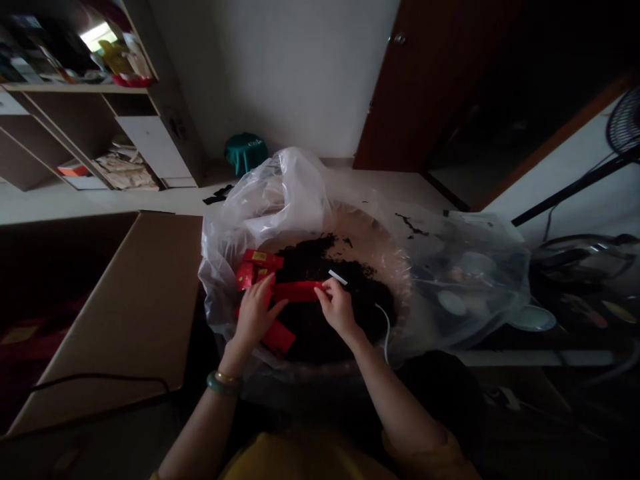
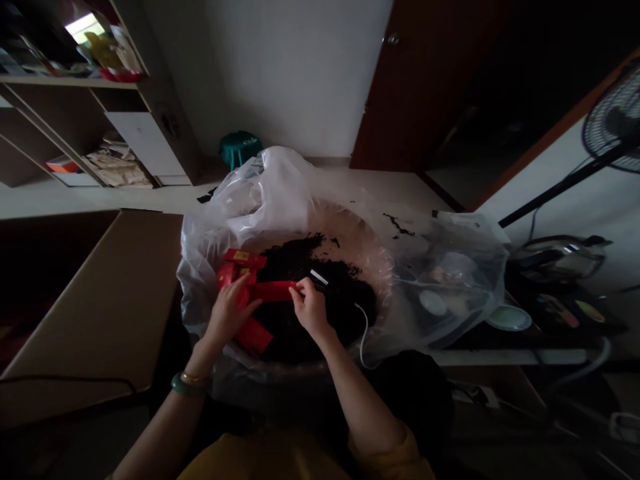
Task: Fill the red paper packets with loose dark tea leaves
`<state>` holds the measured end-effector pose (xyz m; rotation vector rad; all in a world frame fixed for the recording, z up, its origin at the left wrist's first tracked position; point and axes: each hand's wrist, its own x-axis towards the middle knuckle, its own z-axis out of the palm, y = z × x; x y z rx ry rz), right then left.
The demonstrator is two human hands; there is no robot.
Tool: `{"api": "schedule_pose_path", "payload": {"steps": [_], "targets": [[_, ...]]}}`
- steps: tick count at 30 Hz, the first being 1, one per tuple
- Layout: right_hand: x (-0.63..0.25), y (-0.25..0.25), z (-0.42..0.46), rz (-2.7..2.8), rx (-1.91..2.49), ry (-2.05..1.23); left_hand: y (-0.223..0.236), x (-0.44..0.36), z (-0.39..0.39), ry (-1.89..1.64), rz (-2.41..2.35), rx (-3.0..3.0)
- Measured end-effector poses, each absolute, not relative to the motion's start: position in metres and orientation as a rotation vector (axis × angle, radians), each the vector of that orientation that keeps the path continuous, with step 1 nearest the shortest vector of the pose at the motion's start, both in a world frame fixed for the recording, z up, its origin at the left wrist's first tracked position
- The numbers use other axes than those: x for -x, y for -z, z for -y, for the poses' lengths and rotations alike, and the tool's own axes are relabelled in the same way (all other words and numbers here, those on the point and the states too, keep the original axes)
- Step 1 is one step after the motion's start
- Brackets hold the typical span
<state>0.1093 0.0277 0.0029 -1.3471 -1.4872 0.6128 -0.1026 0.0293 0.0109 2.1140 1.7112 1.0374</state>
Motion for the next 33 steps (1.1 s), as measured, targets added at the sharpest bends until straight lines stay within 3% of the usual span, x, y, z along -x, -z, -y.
{"api": "schedule_pose_path", "payload": {"steps": [7,14,18,25,33], "targets": [[-0.111,-0.013,-0.009,1.461,1.242,-1.093,-0.014,0.079,-0.027,-0.966,-1.462,-1.782],[-0.119,-0.007,-0.01,1.447,1.103,-1.212,-0.01,0.079,-0.026,-0.908,-1.383,-1.734],[-0.124,-0.006,-0.012,1.531,1.111,-1.402,-0.011,0.081,-0.027,-0.772,-1.345,-1.904],[-0.119,0.003,-0.012,1.45,1.206,-1.461,-0.013,0.067,-0.015,-0.663,-1.416,-2.547],[-0.11,0.012,-0.008,1.356,1.144,-1.519,-0.007,0.059,-0.007,-0.55,-1.405,-2.676]]}}
